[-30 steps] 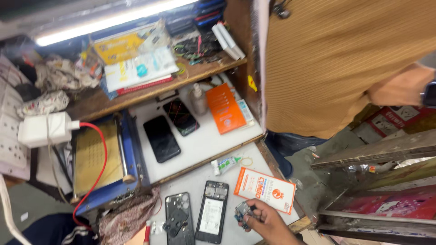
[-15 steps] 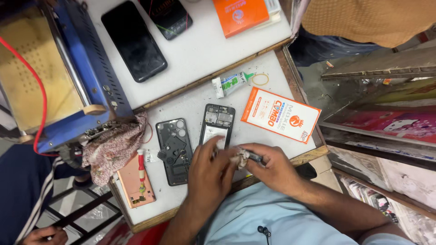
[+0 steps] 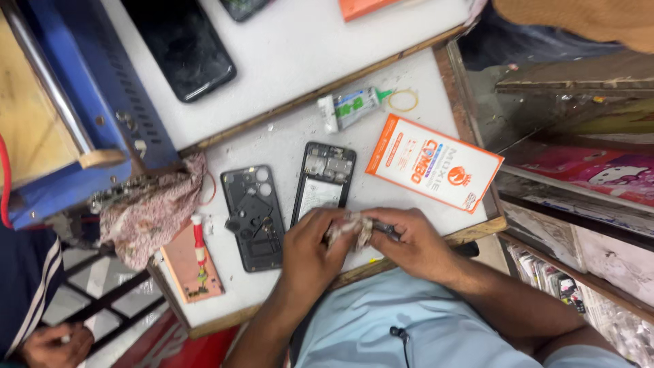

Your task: The person disassembles a smartphone, removes the motherboard, cleans it with a cloth, and reassembles the phone by placing the motherboard back and securing the back cover with a screwdriver.

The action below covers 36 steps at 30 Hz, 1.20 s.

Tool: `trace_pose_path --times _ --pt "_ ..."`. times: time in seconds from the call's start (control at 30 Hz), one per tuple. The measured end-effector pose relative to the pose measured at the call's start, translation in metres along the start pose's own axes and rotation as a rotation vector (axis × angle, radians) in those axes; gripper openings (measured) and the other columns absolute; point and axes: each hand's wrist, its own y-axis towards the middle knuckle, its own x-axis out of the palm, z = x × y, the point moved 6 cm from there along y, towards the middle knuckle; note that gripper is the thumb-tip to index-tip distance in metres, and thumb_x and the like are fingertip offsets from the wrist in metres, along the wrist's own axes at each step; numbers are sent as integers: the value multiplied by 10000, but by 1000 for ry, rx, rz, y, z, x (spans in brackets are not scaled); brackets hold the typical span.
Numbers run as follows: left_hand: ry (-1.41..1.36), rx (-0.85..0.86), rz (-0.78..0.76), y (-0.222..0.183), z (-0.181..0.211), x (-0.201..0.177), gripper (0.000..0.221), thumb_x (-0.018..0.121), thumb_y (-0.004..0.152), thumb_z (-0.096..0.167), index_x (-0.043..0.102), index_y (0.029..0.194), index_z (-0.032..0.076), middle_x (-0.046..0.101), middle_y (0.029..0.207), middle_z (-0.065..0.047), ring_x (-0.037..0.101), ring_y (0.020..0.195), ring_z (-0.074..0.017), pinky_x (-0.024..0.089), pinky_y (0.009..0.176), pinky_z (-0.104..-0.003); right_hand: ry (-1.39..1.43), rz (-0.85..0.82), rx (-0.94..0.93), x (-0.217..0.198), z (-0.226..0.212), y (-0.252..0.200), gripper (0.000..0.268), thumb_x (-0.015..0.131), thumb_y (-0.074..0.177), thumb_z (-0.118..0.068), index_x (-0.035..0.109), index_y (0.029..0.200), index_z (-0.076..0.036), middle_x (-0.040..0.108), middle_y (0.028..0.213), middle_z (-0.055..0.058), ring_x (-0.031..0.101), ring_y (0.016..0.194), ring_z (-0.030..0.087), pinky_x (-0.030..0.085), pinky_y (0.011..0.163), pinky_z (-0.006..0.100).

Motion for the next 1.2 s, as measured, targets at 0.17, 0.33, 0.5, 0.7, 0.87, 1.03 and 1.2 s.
trace_pose_path --times 0.17,0.33,0.5,0.7,0.87,1.03,1.2 --pt "51 -3 -7 9 -1 1 224 781 890 118 700 1075 22 724 958 -160 743 828 -307 585 710 -367 180 -18 107 4 9 3 203 635 1018 -50 693 1183 54 740 984 57 629 888 60 551 745 250" --pt "67 -114 -5 9 -6 6 189 780 900 163 705 1004 24 726 902 -155 739 762 -290 571 656 -366 172 8 86 3 13 3 255 617 1002 -55 684 1229 41 750 965 34 637 863 50 549 724 237" --pt "-53 -191 133 -3 -24 -3 169 714 973 138 708 1071 0 737 890 -114 707 749 -175 552 649 -291 280 -7 153 -1 11 2 334 606 1000 -105 656 1302 29 717 937 46 619 823 65 529 691 240" --pt "-390 -375 162 -44 -57 -65 153 661 1011 97 684 1108 -20 729 922 -74 654 817 -88 550 745 -221 373 -51 211 -11 4 -5 345 604 1024 -149 661 1283 71 708 927 50 608 794 77 509 673 238" --pt "15 51 -75 -22 0 -67 311 681 795 -21 665 1103 21 690 1088 -149 714 912 -267 572 786 -320 288 -99 279 -6 -5 -5 359 597 983 -142 653 1303 12 720 951 8 608 778 57 515 655 233" --pt "106 117 -372 15 24 -27 358 770 769 33 681 1116 39 718 1012 -144 722 888 -340 580 756 -411 69 -234 238 4 -11 -4 290 582 1009 -105 695 1250 11 705 855 13 598 780 46 516 675 233" --pt "241 98 -530 29 23 -12 195 777 764 91 684 935 69 694 827 -116 704 807 -336 553 686 -447 12 -349 197 -4 -18 -5 236 559 998 -69 700 1164 21 708 860 10 612 817 42 550 726 241"
